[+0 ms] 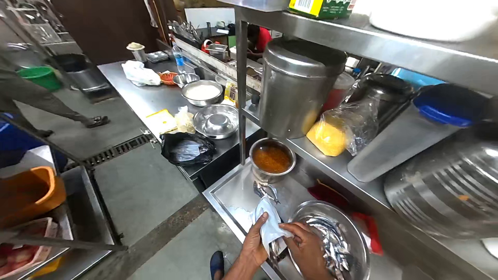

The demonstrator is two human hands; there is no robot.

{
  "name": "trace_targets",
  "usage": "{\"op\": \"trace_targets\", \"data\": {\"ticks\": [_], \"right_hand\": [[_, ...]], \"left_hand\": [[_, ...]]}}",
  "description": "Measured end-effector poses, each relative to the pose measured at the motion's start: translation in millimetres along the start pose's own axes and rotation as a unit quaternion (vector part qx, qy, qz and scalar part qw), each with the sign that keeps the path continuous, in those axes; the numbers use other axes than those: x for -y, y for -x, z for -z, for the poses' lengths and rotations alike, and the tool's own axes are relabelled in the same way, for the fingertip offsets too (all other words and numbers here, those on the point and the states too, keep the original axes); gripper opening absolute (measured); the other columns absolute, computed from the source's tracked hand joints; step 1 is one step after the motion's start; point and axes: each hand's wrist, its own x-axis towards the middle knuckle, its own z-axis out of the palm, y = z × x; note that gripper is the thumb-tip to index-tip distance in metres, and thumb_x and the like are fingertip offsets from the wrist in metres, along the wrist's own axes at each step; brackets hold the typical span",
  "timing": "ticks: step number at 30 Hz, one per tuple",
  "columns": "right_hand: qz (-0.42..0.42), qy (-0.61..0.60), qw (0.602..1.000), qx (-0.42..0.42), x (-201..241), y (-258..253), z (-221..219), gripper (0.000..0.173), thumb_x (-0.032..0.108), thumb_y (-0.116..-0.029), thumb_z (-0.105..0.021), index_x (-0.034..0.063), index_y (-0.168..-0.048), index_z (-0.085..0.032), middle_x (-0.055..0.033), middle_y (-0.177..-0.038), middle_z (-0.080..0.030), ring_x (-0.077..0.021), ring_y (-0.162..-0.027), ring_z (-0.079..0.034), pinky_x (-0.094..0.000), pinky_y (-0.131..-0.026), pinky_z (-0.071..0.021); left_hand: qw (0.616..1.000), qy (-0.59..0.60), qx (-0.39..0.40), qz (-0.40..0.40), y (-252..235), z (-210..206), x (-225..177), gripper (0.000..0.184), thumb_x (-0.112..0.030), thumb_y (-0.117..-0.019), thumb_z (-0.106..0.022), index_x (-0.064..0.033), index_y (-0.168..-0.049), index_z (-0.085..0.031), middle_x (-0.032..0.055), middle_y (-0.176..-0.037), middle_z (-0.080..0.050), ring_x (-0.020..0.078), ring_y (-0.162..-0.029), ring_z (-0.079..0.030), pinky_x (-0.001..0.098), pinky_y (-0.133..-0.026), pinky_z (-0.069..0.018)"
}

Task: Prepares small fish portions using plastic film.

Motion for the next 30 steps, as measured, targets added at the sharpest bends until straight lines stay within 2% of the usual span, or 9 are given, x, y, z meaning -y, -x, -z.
{"op": "trace_targets", "data": {"ticks": [4,7,11,15,18,21,24,27,30], "right_hand": [[0.066,0.033,0.997,-0.001,14,-18,-2,0.022,0.015,-0.0945,-0.064,0.0194,-0.108,-0.081,0.0036,-0.099,-0.073,-0.0031,-0.078,-0.067,-0.0236,-0.069,-0.0596],[0.023,-0.103,0.99,0.094,20,-33,-4,0.017,0.016,-0.0941,-0.069,0.0161,-0.108,-0.079,-0.0003,-0.108,-0.072,-0.0097,-0.087,-0.07,-0.0281,-0.075,-0.0628],[-0.128,-0.289,0.943,0.104,33,-57,-24,0.057,0.035,-0.087,-0.082,0.0066,-0.133,-0.062,-0.0127,-0.13,-0.066,-0.0287,-0.106,-0.071,-0.0458,-0.083,-0.0651],[-0.197,-0.195,0.949,0.148,52,-99,-68,0.091,0.057,-0.0866,-0.076,0.0219,-0.159,-0.034,-0.0091,-0.142,-0.06,-0.0252,-0.107,-0.071,-0.0466,-0.077,-0.0655],[-0.112,0.007,0.973,0.201,71,-124,-114,0.089,0.057,-0.0894,-0.072,0.0124,-0.159,-0.039,-0.0102,-0.152,-0.052,-0.0183,-0.138,-0.053,-0.0413,-0.115,-0.0456],[-0.057,0.099,0.987,0.114,83,-145,-168,0.042,0.035,-0.0954,-0.069,0.0113,-0.13,-0.07,-0.0087,-0.122,-0.071,-0.0183,-0.109,-0.069,-0.0387,-0.098,-0.0566],[-0.023,0.091,0.995,0.023,91,-171,-214,0.019,0.029,-0.0963,-0.069,0.0138,-0.096,-0.08,0.0,-0.094,-0.074,-0.0071,-0.074,-0.068,-0.0256,-0.068,-0.0591],[-0.006,0.086,0.996,-0.004,106,-203,-247,0.014,0.022,-0.0953,-0.069,0.0144,-0.096,-0.081,0.0017,-0.092,-0.072,-0.0035,-0.073,-0.066,-0.0213,-0.067,-0.0588],[-0.005,0.093,0.996,-0.006,117,-237,-265,0.015,0.021,-0.096,-0.067,0.0138,-0.099,-0.08,0.0019,-0.094,-0.073,-0.0029,-0.071,-0.066,-0.0213,-0.066,-0.0593]], "left_hand": [[1.0,-0.003,-0.004,0.004,5,-7,-14,0.031,-0.024,-0.105,-0.053,-0.0024,-0.127,-0.057,0.0198,-0.105,-0.071,0.0277,-0.091,-0.073,0.044,-0.079,-0.0631],[1.0,0.021,0.001,-0.019,2,-6,-35,0.03,-0.021,-0.1018,-0.058,-0.0026,-0.125,-0.058,0.0204,-0.105,-0.071,0.0282,-0.092,-0.073,0.0457,-0.08,-0.0626],[0.997,-0.028,-0.034,-0.066,-13,-3,-75,0.041,-0.007,-0.0965,-0.065,-0.0022,-0.134,-0.048,0.0241,-0.105,-0.069,0.0326,-0.09,-0.073,0.0499,-0.078,-0.0626],[0.989,-0.086,-0.066,-0.105,-35,-3,-105,0.086,0.004,-0.0859,-0.074,-0.0103,-0.154,-0.023,0.0252,-0.118,-0.064,0.0359,-0.099,-0.07,0.0529,-0.081,-0.0615],[0.987,-0.072,-0.082,-0.118,-52,3,-142,0.097,0.003,-0.0841,-0.077,-0.0161,-0.157,-0.015,0.0238,-0.126,-0.061,0.0357,-0.105,-0.068,0.0528,-0.084,-0.0603],[0.989,-0.03,-0.069,-0.126,-72,14,-193,0.091,0.001,-0.0856,-0.076,-0.0148,-0.155,-0.019,0.0224,-0.128,-0.06,0.034,-0.108,-0.067,0.0518,-0.087,-0.0591],[0.992,0.008,-0.064,-0.11,-86,25,-242,0.072,-0.006,-0.0943,-0.069,-0.012,-0.153,-0.028,0.0214,-0.124,-0.062,0.0321,-0.106,-0.068,0.0495,-0.089,-0.0587],[0.997,-0.022,-0.059,-0.035,-96,38,-292,0.049,-0.027,-0.1056,-0.055,-0.0079,-0.147,-0.037,0.0202,-0.118,-0.066,0.0302,-0.103,-0.069,0.0462,-0.088,-0.0593],[0.974,-0.206,-0.049,0.082,-98,61,-346,0.058,-0.05,-0.1088,-0.038,-0.0053,-0.145,-0.044,0.0178,-0.119,-0.067,0.0311,-0.101,-0.07,0.0475,-0.087,-0.0591]]}}
